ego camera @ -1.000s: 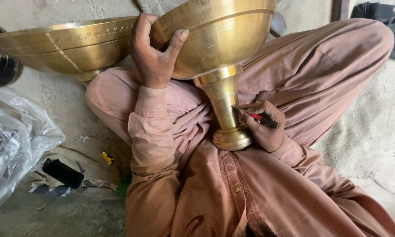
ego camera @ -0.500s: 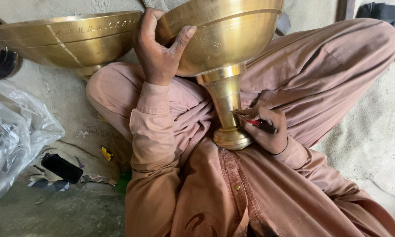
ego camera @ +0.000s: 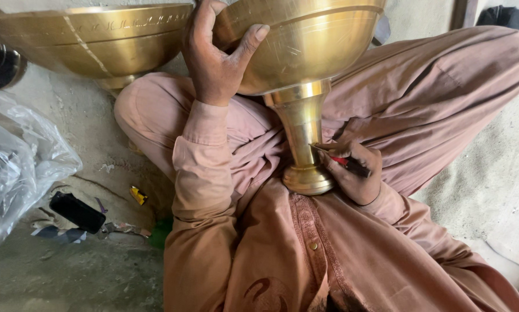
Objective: The person sits cross-legged on the floor holding a large brass vase between their legs and engraves decorative patterns into its stem using a small hand graver. They rotate the vase to reach new areas, briefly set it aside to reposition another brass vessel, then resume engraving the stem and base.
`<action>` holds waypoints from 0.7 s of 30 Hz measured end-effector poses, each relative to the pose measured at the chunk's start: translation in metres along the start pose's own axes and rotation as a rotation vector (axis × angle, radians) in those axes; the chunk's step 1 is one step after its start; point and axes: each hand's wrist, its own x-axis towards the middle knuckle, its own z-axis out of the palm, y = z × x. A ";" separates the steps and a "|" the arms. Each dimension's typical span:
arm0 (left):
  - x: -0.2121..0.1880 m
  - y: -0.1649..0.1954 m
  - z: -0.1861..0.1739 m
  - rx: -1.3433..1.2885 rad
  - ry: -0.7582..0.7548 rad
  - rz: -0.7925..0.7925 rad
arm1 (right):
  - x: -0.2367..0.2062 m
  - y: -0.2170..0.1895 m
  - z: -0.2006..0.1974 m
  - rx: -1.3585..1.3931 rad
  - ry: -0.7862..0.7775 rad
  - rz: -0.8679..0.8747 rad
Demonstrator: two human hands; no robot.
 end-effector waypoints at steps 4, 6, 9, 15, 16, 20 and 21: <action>-0.001 0.000 -0.001 0.010 -0.005 -0.013 | 0.002 -0.010 -0.004 0.041 -0.117 0.025; -0.001 0.000 -0.001 0.023 -0.004 -0.025 | 0.004 -0.017 -0.008 0.056 -0.185 0.036; -0.001 0.000 -0.002 0.035 0.001 -0.024 | 0.008 -0.025 -0.010 0.049 -0.237 0.014; -0.004 -0.001 0.000 0.040 0.010 -0.016 | 0.009 -0.028 -0.012 -0.041 -0.306 0.038; -0.004 -0.002 -0.001 0.039 0.010 -0.012 | 0.008 -0.027 -0.013 -0.041 -0.329 0.043; -0.005 -0.006 0.000 0.044 0.012 0.007 | 0.001 -0.019 -0.017 0.007 -0.399 -0.018; -0.004 -0.006 0.001 0.069 0.022 0.016 | 0.000 -0.016 -0.016 0.007 -0.377 -0.020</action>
